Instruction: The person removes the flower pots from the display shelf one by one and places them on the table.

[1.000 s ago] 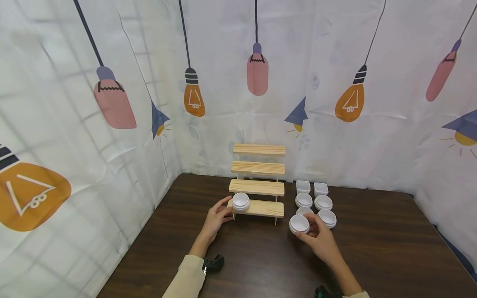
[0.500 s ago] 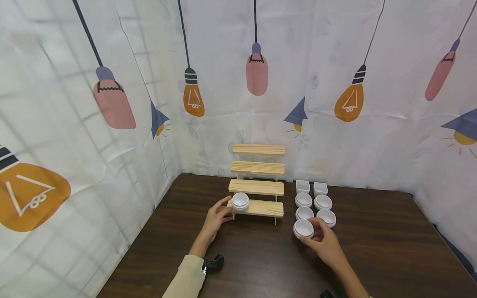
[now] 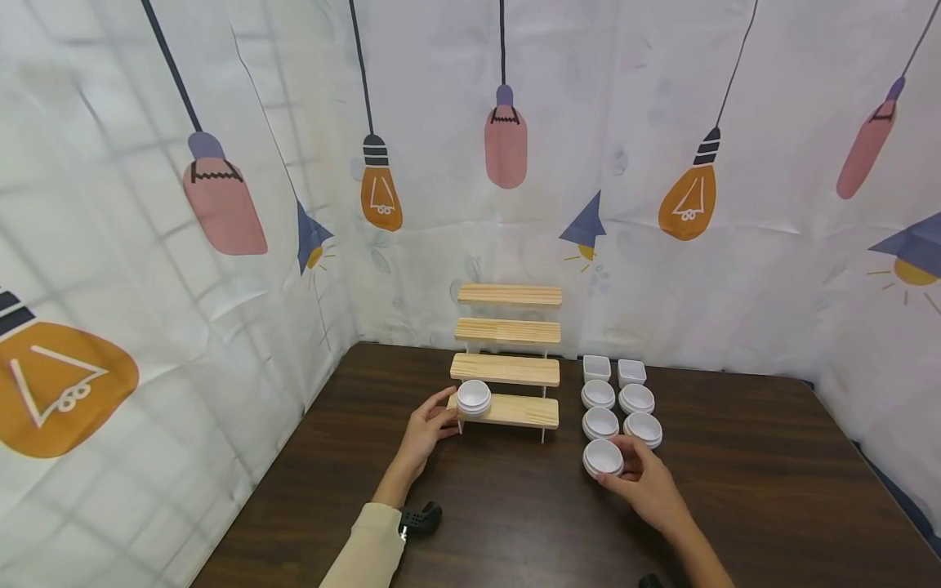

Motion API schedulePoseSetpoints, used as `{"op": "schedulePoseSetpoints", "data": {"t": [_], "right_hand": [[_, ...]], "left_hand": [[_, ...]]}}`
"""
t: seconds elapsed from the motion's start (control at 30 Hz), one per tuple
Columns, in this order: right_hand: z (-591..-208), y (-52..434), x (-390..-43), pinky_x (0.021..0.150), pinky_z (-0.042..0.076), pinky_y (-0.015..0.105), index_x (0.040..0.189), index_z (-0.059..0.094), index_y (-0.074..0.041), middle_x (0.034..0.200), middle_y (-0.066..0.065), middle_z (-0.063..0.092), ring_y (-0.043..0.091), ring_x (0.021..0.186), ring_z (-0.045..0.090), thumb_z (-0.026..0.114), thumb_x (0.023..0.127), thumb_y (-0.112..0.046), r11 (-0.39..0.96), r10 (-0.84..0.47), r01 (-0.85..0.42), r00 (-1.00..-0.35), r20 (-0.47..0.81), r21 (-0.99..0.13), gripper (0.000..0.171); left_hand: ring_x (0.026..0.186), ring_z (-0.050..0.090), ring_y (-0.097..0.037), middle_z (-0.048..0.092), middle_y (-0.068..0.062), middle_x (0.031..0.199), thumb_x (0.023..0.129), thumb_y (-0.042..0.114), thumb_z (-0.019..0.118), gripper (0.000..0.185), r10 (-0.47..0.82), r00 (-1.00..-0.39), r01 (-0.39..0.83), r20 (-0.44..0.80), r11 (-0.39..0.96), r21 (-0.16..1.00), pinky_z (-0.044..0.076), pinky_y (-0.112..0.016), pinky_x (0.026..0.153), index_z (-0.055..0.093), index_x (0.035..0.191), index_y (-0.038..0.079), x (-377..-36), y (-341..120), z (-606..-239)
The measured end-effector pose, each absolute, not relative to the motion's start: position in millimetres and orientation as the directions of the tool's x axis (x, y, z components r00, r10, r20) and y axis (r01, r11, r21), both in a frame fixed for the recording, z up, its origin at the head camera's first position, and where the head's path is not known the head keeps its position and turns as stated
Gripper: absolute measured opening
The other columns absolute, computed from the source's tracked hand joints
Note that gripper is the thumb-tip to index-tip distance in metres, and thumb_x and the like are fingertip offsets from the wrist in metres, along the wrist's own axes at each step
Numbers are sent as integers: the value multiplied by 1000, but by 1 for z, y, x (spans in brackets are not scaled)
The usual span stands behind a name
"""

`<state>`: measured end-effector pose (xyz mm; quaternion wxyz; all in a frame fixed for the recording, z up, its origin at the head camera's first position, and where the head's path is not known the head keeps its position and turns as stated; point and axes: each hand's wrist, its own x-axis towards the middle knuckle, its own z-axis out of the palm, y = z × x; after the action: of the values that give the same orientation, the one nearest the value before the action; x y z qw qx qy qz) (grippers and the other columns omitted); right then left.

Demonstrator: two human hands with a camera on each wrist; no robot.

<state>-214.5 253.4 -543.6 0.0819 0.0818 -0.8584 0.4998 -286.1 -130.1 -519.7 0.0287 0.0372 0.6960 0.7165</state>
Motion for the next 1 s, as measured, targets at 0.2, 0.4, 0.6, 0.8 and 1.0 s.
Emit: {"op": "schedulePoseSetpoints", "data": {"t": [0.2, 0.4, 0.6, 0.8, 1.0], "right_hand": [[-543, 255, -214, 70, 55, 21, 129, 59, -2, 114, 15, 66, 2, 82, 62, 85, 83, -13, 489, -60, -198, -979, 194, -849, 54], [-543, 257, -214, 69, 54, 21, 129, 59, -3, 114, 13, 66, 1, 85, 59, 85, 83, -14, 489, -66, -188, -982, 179, -851, 54], [-543, 259, -214, 68, 54, 22, 129, 59, -3, 114, 14, 66, 0, 86, 57, 85, 84, -13, 488, -73, -189, -982, 176, -852, 53], [-543, 262, -214, 69, 55, 22, 129, 59, -1, 118, 17, 65, 0, 86, 60, 84, 85, -12, 484, -88, -198, -980, 178, -853, 52], [-543, 265, -216, 70, 54, 22, 131, 58, -1, 120, 17, 64, 0, 87, 60, 83, 85, -14, 495, -93, -194, -981, 171, -847, 54]], "left_hand": [[113, 65, -46, 70, -17, 107, 101, 9, 63, 49, 95, -995, 9, 12, -34, 999, 62, -43, 91, 52, 149, 5, -286, -130, -520], [112, 66, -44, 70, -18, 108, 101, 9, 63, 49, 95, -995, 10, 14, -35, 999, 61, -47, 93, 53, 148, 6, -286, -130, -521], [112, 65, -45, 70, -16, 107, 101, 10, 63, 49, 97, -995, 14, 17, -33, 999, 62, -43, 92, 53, 149, 6, -286, -130, -521], [115, 64, -48, 70, -18, 109, 101, 10, 62, 49, 100, -995, 13, 17, -33, 999, 62, -40, 90, 52, 149, 6, -286, -131, -521], [115, 64, -48, 69, -20, 110, 101, 9, 62, 50, 100, -995, 14, 18, -34, 999, 62, -43, 91, 51, 149, 5, -286, -131, -521]]}}
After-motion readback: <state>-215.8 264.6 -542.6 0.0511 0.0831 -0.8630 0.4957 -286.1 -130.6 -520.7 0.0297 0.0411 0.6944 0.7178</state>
